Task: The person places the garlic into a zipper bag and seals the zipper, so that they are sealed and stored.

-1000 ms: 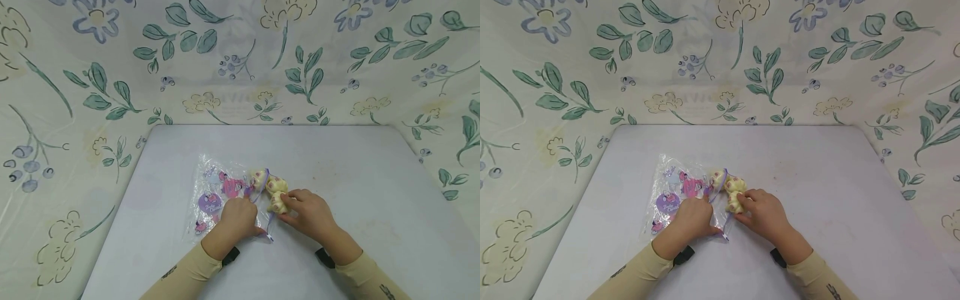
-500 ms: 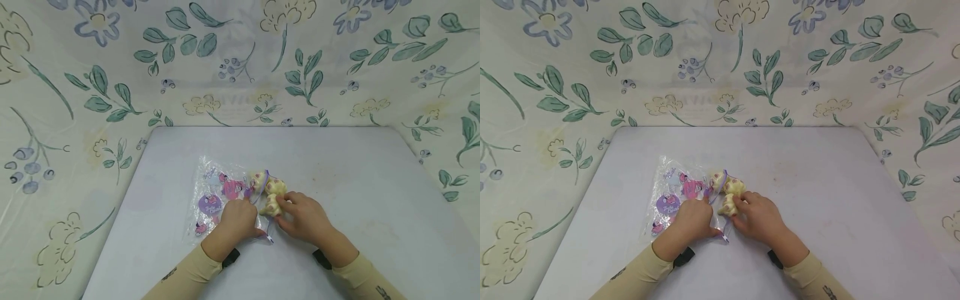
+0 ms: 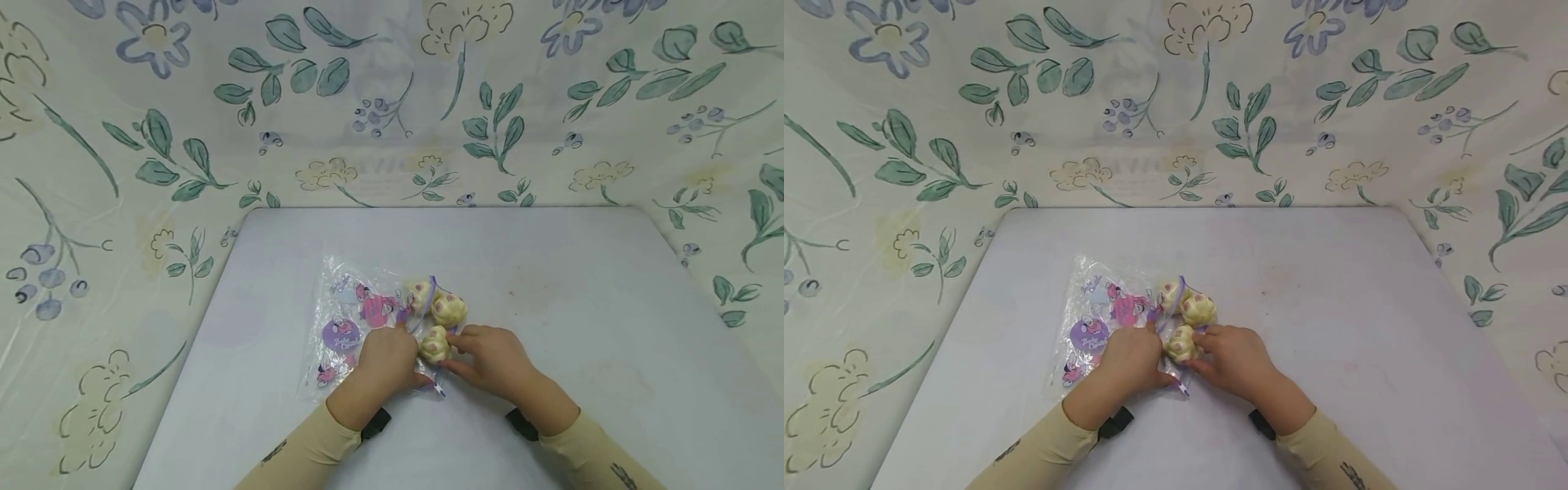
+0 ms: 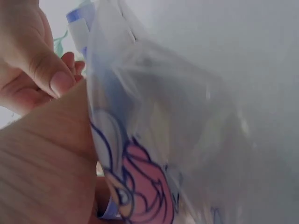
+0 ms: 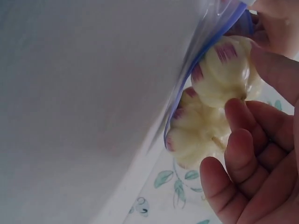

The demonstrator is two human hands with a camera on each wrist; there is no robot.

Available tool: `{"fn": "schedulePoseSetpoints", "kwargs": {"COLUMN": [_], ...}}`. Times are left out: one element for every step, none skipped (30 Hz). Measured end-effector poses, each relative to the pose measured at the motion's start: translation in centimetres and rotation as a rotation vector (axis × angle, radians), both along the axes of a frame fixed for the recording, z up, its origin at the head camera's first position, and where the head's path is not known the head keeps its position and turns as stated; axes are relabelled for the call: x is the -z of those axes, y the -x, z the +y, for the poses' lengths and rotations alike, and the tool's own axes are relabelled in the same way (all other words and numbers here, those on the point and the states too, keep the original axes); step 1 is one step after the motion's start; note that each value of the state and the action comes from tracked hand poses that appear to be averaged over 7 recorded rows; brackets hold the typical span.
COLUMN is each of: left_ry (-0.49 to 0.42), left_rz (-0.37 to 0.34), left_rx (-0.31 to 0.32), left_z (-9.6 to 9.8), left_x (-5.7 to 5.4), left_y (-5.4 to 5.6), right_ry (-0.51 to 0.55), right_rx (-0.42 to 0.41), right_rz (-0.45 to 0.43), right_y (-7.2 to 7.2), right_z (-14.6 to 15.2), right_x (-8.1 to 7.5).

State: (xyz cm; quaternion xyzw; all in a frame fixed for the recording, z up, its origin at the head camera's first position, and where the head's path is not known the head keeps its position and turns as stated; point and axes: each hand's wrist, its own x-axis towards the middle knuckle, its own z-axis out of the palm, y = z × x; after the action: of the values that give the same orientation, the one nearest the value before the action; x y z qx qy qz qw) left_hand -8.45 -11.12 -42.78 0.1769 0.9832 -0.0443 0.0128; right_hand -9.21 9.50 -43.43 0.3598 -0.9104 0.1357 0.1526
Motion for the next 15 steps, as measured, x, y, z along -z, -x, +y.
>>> {"fn": "schedulePoseSetpoints", "kwargs": {"left_ry": [-0.010, -0.021, -0.033, -0.045, -0.057, -0.069, -0.081, -0.095, -0.105, -0.115, -0.127, -0.142, -0.163, -0.191, -0.220], "left_rz": [-0.005, -0.007, -0.010, -0.012, -0.015, -0.017, -0.022, -0.024, -0.023, -0.021, -0.019, -0.019, -0.022, -0.027, -0.043], "left_rx": [-0.009, -0.017, -0.025, -0.033, -0.041, -0.050, -0.059, -0.067, -0.073, -0.077, -0.081, -0.083, -0.083, -0.080, -0.079], "left_z": [0.1, 0.1, 0.2, 0.2, 0.3, 0.3, 0.3, 0.3, 0.3, 0.2, 0.2, 0.2, 0.2, 0.1, 0.1], "left_x": [0.0, 0.1, 0.1, 0.1, 0.1, 0.1, 0.1, 0.1, 0.1, 0.1, 0.1, 0.1, 0.0, 0.1, 0.0], "left_y": [0.0, -0.1, -0.1, -0.1, -0.1, -0.2, -0.2, -0.2, -0.3, -0.3, -0.3, -0.3, -0.4, -0.4, -0.4], "right_ry": [0.001, 0.004, 0.004, 0.005, 0.003, 0.000, -0.007, -0.017, -0.028, -0.040, -0.051, -0.059, -0.064, -0.064, -0.058], "right_rx": [0.003, 0.005, 0.006, 0.007, 0.010, 0.013, 0.015, 0.018, 0.022, 0.027, 0.033, 0.037, 0.040, 0.043, 0.044], "right_rz": [0.004, 0.008, 0.012, 0.018, 0.024, 0.026, 0.026, 0.022, 0.020, 0.018, 0.015, 0.016, 0.021, 0.023, 0.026], "right_y": [0.0, 0.0, 0.0, 0.0, 0.0, 0.0, 0.0, 0.0, 0.0, 0.0, 0.0, 0.0, -0.1, -0.1, -0.1], "right_z": [-0.1, -0.2, -0.4, -0.5, -0.7, -0.9, -1.1, -1.2, -1.4, -1.5, -1.6, -1.6, -1.6, -1.6, -1.5], "right_x": [0.0, 0.0, -0.1, -0.1, -0.1, -0.1, -0.1, -0.1, -0.2, -0.2, -0.2, -0.3, -0.3, -0.3, -0.4]}}
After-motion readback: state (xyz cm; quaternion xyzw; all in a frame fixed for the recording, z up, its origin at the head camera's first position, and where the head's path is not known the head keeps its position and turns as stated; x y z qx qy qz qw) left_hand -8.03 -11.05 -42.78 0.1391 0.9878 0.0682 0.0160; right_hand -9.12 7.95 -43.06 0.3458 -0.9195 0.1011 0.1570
